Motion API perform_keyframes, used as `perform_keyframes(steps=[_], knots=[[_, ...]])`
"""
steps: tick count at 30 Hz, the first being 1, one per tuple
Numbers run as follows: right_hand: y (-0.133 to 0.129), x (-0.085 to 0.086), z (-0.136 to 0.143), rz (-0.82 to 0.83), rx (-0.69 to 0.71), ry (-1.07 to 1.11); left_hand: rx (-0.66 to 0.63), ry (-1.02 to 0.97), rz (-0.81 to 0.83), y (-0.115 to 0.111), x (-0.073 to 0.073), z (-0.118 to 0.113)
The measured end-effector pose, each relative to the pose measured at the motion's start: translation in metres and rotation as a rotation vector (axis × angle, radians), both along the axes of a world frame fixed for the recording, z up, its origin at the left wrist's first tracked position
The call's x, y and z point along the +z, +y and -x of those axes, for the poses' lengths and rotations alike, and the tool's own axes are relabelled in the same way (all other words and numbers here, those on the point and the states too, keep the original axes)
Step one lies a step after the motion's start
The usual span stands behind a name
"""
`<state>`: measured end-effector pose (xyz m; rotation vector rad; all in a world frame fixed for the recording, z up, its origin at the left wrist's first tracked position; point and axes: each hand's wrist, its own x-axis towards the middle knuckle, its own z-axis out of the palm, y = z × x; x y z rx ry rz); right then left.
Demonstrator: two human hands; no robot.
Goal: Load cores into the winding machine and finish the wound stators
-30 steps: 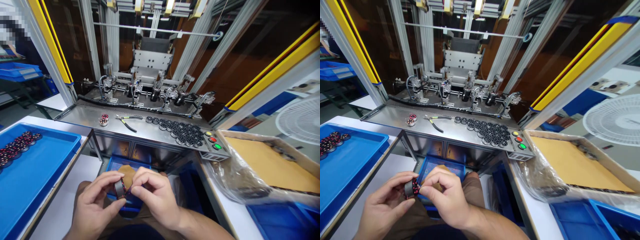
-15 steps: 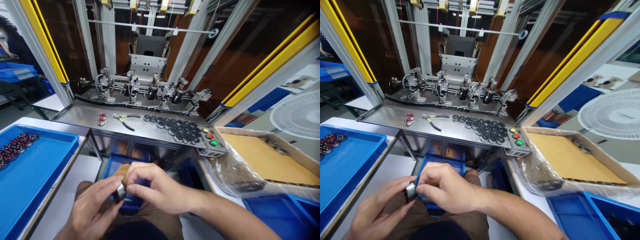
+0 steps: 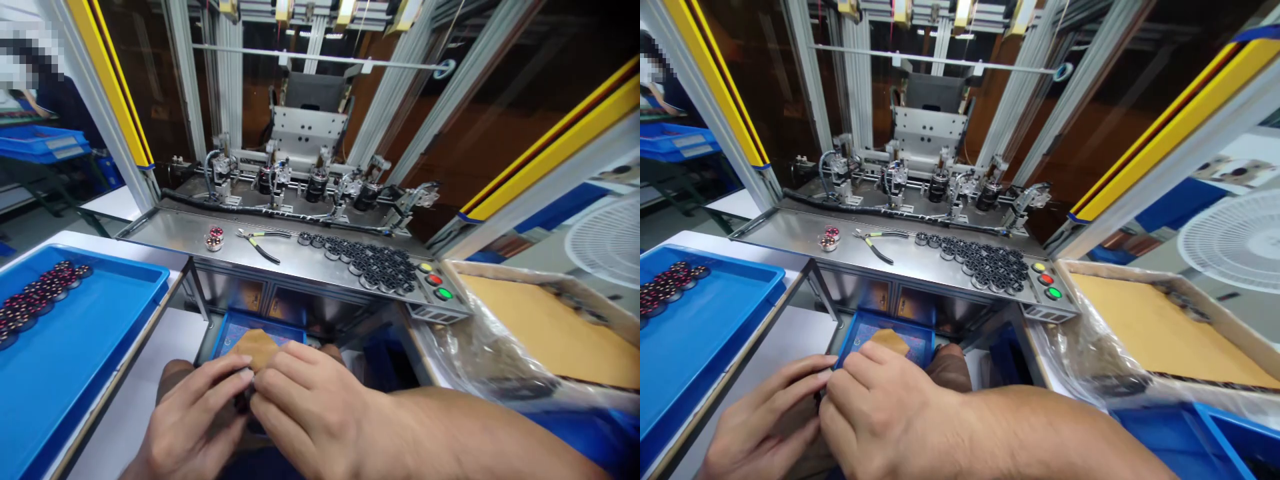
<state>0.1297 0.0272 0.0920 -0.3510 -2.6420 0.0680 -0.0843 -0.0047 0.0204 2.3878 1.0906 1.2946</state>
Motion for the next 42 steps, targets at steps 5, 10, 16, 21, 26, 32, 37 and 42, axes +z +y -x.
perform_keyframes(steps=[5, 10, 16, 21, 26, 32, 37, 42], knots=[[0.022, 0.000, -0.004, 0.065, 0.118, -0.038, -0.058, -0.105, 0.155, -0.007, 0.002, 0.017], [0.127, -0.018, -0.003, 0.187, -0.383, -0.072, 0.097, -0.387, 0.223, -0.010, -0.010, 0.030], [0.219, -0.067, 0.012, 0.193, -0.727, -0.138, 0.260, -0.745, 0.201, -0.006, -0.018, 0.018], [0.215, -0.080, 0.012, 0.217, -0.770, -0.200, 0.215, -0.844, 0.104, -0.010, -0.008, 0.013], [0.205, -0.074, 0.004, 0.271, -0.806, -0.215, 0.158, -0.696, 0.038, -0.012, -0.008, 0.015], [0.207, -0.068, -0.007, 0.417, -0.802, -0.054, 0.216, -0.369, -0.179, -0.008, -0.018, 0.021], [0.189, -0.049, -0.023, 0.685, -0.654, 0.247, 0.193, -0.465, -0.028, -0.009, -0.018, 0.014], [0.096, -0.067, -0.031, 1.023, -0.424, 0.529, 0.202, -0.661, 0.152, -0.008, -0.017, 0.004]])
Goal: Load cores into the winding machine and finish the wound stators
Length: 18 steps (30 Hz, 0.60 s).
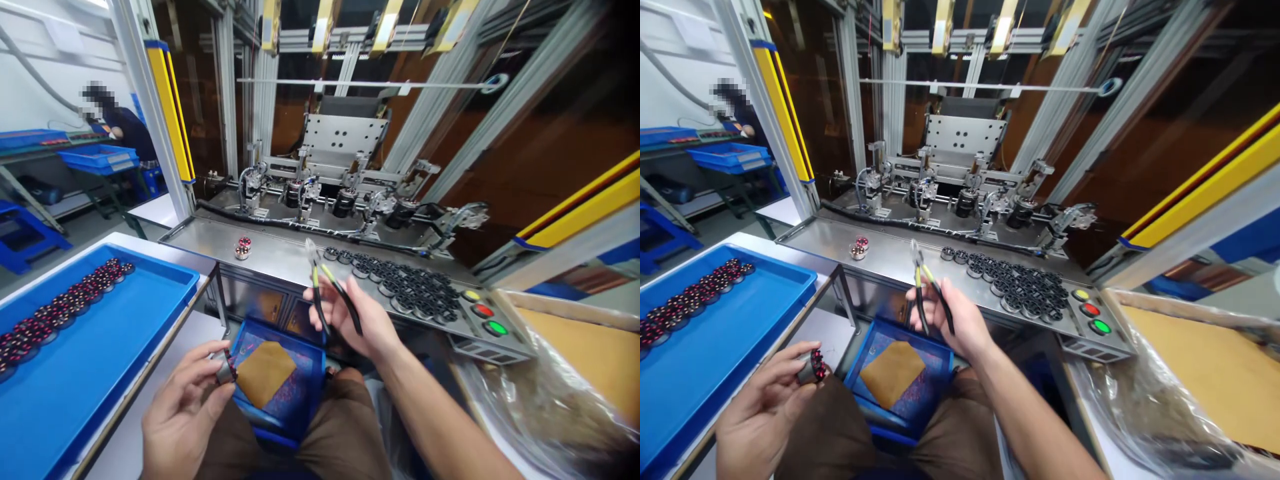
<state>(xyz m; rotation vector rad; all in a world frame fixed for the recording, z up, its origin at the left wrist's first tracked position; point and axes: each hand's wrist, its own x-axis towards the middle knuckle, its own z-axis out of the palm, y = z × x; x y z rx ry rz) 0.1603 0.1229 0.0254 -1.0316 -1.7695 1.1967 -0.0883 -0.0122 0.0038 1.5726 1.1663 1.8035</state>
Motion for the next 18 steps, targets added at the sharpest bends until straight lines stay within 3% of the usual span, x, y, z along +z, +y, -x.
perform_keyframes(steps=[2, 4, 7, 12, 18], knots=[[-0.047, -0.018, -0.001, 0.224, 0.147, 0.333, -0.035, -0.054, 0.065, 0.003, -0.001, -0.003], [-0.089, -0.037, 0.000, 0.345, 0.234, 0.399, -0.076, -0.078, 0.112, 0.005, -0.002, -0.006], [-0.128, -0.058, 0.002, 0.212, 0.214, 0.242, -0.121, -0.076, 0.142, 0.006, -0.003, -0.012], [-0.137, -0.063, 0.005, -0.208, 0.158, -0.033, -0.134, -0.017, 0.156, 0.006, -0.004, -0.021], [-0.129, -0.058, 0.014, -0.293, 0.216, 0.070, -0.127, 0.000, 0.173, 0.002, -0.001, -0.023]])
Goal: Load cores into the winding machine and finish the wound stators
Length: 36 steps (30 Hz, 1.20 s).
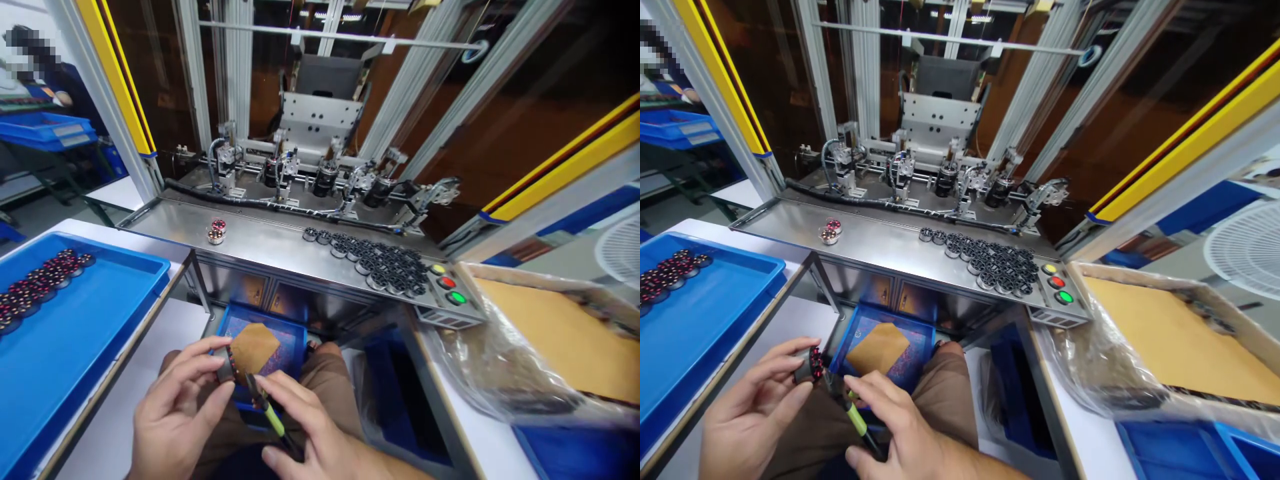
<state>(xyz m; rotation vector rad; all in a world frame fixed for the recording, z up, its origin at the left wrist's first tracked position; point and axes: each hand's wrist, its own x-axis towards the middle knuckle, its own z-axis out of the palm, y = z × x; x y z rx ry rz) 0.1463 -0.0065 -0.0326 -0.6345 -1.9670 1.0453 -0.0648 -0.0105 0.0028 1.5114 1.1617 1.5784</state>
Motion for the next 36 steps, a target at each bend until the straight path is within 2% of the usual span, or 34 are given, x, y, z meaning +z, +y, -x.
perform_keyframes(steps=[5, 11, 18, 25, 33, 36], knots=[[0.000, 0.000, 0.005, -0.017, 0.007, 0.036, -0.002, -0.018, 0.010, -0.002, 0.003, -0.001], [-0.001, -0.001, 0.009, -0.088, -0.058, 0.039, -0.008, -0.046, 0.026, 0.000, 0.003, -0.003], [0.002, 0.003, 0.007, 0.028, -0.025, 0.050, -0.014, 0.005, -0.031, -0.002, 0.006, -0.001], [0.006, 0.006, 0.007, 0.018, 0.016, 0.061, -0.034, 0.104, -0.108, -0.004, 0.007, 0.000], [0.004, 0.009, 0.008, -0.078, -0.055, 0.049, -0.060, 0.169, -0.122, -0.007, 0.004, 0.004], [0.002, 0.009, 0.005, -0.035, -0.107, 0.004, -0.070, 0.116, -0.142, -0.007, 0.000, 0.004]])
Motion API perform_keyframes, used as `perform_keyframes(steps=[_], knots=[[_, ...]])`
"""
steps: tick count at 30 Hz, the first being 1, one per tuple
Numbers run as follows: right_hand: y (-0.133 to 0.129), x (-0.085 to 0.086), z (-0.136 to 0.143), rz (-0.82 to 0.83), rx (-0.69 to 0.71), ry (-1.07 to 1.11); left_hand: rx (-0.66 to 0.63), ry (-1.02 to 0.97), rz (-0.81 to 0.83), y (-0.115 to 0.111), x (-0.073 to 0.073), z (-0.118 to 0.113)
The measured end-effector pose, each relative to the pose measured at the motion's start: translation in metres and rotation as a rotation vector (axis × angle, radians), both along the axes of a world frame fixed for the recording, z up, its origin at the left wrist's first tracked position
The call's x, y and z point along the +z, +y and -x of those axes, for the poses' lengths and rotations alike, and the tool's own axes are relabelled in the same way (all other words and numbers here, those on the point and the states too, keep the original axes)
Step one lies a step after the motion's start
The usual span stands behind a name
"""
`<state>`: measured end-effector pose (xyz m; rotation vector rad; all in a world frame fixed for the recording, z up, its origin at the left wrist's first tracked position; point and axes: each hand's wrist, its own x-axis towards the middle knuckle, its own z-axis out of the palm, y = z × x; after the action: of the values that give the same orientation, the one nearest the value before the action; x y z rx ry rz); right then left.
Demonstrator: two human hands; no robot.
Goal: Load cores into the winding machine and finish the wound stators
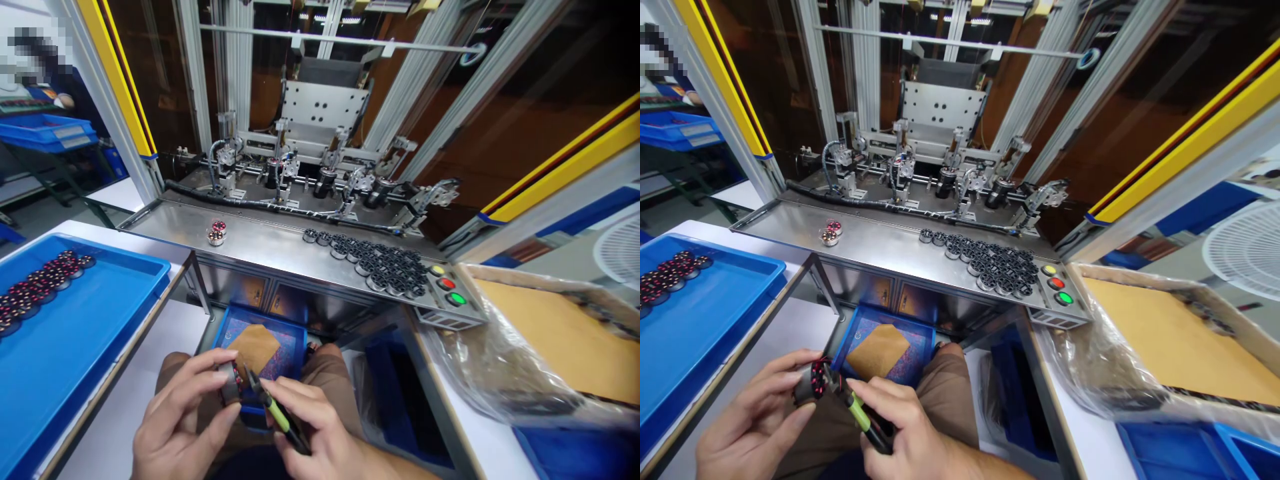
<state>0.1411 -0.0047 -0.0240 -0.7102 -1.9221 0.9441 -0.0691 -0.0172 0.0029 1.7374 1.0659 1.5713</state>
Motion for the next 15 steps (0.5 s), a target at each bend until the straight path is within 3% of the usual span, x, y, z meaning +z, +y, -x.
perform_keyframes(steps=[3, 7, 15], knots=[[0.0000, -0.0012, -0.0010, 0.049, 0.005, 0.008, 0.020, 0.007, -0.036, -0.0006, -0.0037, 0.0008], [0.0033, -0.0023, 0.0010, 0.024, 0.113, 0.099, 0.049, 0.101, -0.075, -0.0021, -0.0065, 0.0035], [0.0053, 0.0051, 0.0019, 0.023, 0.152, 0.088, 0.051, 0.141, -0.076, -0.0050, -0.0040, 0.0073]])
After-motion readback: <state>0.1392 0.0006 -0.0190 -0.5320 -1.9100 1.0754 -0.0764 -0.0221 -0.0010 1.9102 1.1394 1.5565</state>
